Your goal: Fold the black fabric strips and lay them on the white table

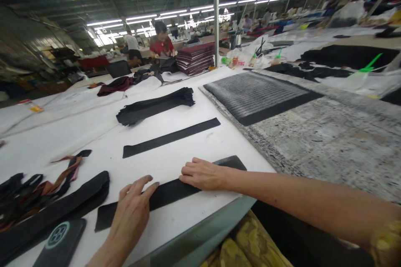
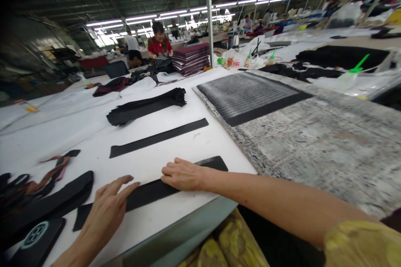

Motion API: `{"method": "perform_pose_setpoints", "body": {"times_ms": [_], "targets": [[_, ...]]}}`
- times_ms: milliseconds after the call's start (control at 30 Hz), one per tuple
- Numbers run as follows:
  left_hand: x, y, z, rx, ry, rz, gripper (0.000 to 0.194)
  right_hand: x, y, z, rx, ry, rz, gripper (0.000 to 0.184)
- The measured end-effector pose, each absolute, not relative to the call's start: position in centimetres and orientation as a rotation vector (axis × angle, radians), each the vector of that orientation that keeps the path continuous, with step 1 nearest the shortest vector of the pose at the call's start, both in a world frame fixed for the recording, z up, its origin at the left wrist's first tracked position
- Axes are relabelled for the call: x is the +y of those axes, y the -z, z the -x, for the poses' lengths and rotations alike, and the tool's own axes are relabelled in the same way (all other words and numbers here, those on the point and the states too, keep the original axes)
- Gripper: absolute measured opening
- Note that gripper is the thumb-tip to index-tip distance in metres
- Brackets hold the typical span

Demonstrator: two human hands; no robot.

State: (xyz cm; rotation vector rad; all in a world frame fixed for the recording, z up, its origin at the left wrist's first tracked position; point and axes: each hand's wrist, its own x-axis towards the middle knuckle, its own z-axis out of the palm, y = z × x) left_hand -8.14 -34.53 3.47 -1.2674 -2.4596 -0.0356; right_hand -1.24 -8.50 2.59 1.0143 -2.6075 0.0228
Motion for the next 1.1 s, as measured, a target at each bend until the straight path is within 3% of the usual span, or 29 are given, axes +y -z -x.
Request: {"method": "perform_pose_setpoints", "body": {"times_ms": [200, 467, 933, 1100], "targets": [[-29.5, -0.8, 5.5, -2.506, 0.303, 1.414, 0.049, -7.6, -2.4, 1.3, -2.595, 0.007, -1.038, 0.019], [-29.4, -1.1, 5.2, -2.496, 0.079, 1.450, 0.061, -3.7, -2.0, -0.8, -2.668, 0.002, -0.983, 0.022], [-27.5, -1.0, 4.8, -2.382, -0.009, 1.632, 0.049, 0.9, -2.0, -4.3, -2.688, 0.059, -0.963, 0.030], [-26.3, -2.6, 4.0, -2.445, -0.102, 1.663, 0.066, 2.4, -1.7, -5.4, -2.690, 0.091, -0.950, 0.029]]}}
